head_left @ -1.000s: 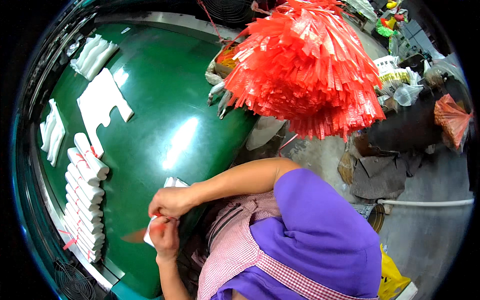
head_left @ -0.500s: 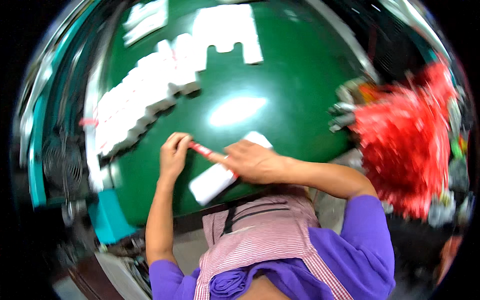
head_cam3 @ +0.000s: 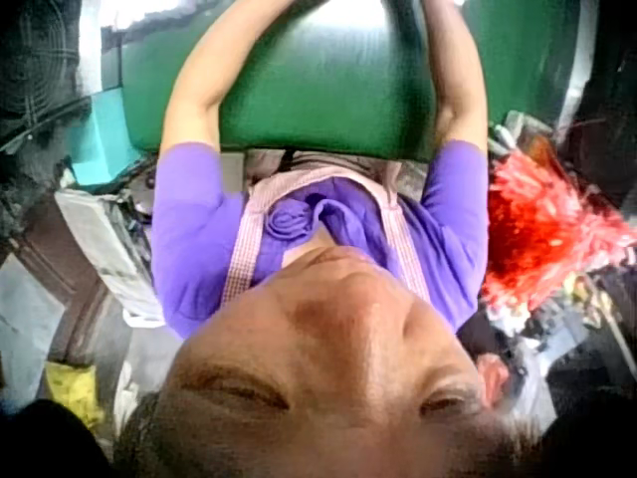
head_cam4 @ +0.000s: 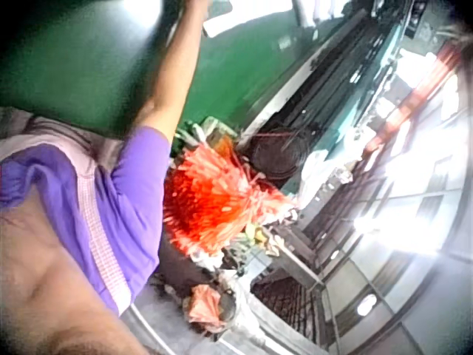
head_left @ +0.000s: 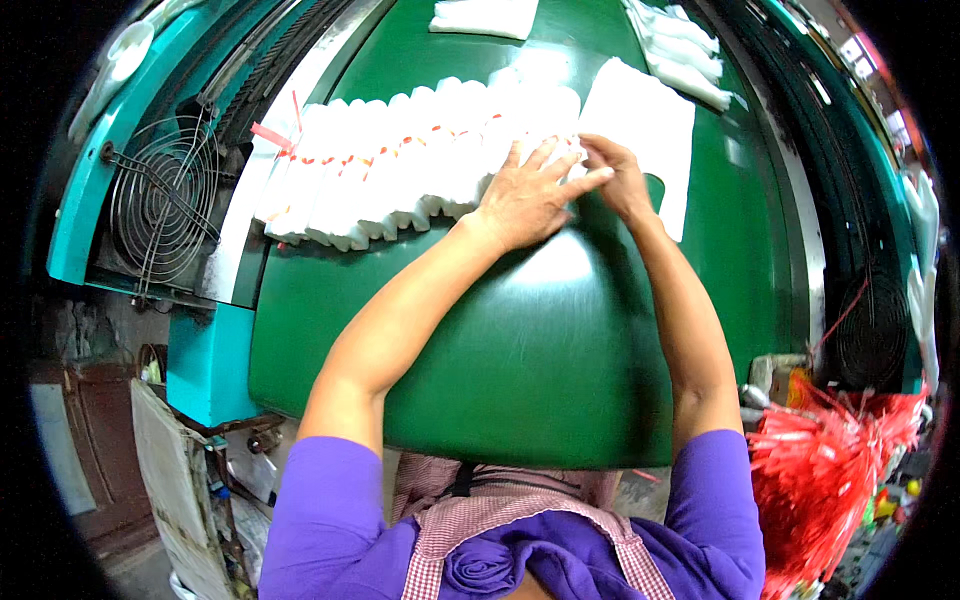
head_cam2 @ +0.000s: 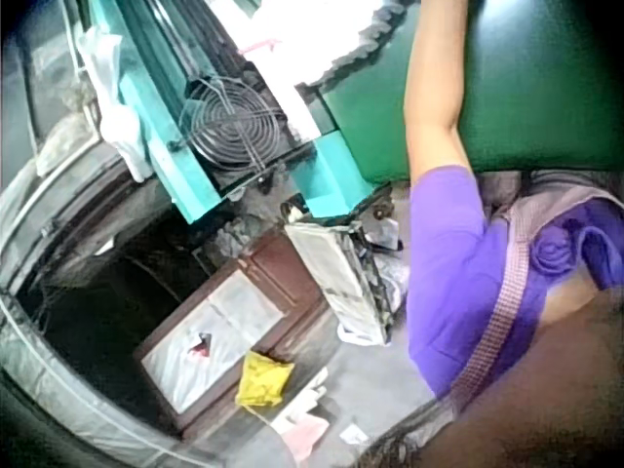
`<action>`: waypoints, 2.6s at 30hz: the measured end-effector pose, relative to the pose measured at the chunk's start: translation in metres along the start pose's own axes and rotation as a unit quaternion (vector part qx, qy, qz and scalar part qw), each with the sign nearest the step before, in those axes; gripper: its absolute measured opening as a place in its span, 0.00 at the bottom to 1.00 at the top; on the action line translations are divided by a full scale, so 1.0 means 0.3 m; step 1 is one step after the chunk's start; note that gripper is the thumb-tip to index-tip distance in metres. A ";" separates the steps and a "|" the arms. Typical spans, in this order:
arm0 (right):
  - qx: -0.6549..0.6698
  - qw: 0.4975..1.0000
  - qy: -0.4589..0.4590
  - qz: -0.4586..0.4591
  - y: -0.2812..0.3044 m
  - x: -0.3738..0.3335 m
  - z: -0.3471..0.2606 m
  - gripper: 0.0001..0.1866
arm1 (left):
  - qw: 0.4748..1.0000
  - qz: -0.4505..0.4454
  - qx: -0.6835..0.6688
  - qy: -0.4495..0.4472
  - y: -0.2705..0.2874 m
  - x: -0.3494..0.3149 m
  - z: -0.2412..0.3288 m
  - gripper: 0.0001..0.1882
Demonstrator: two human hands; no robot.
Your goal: The person folds white rectangular items on a green table and secures them with red plastic ties. They repeatedly pick up a flat white item, fold it into a compact bundle, and tie it with a red strip before placing it in a growing stack of finished bundles.
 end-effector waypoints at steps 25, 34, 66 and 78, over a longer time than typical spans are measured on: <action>-0.453 0.887 -0.054 -0.073 0.092 -0.634 -0.113 0.34 | 0.920 -0.299 -0.228 -0.114 0.207 -0.620 0.527 0.42; -0.288 0.935 0.026 -0.203 0.182 -1.192 -0.416 0.41 | 0.901 -0.259 -0.327 -0.120 0.257 -0.627 0.508 0.37; -0.131 0.981 0.130 -0.062 0.202 -1.204 -0.437 0.16 | 0.902 -0.131 -0.406 0.061 0.146 -0.353 0.508 0.09; -0.356 0.926 0.118 -0.051 -0.009 -1.079 -0.442 0.14 | 0.977 -0.070 -0.147 -0.134 0.238 -0.526 0.692 0.20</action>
Point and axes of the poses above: each hand's wrist, its own x-axis towards the middle knuckle, its own y-axis out of the back of the hand, z = x × y, the point moved 7 cm from there along x, towards the middle knuckle, and after that the axes turned 1 degree about -z, right-handed, at the moved point
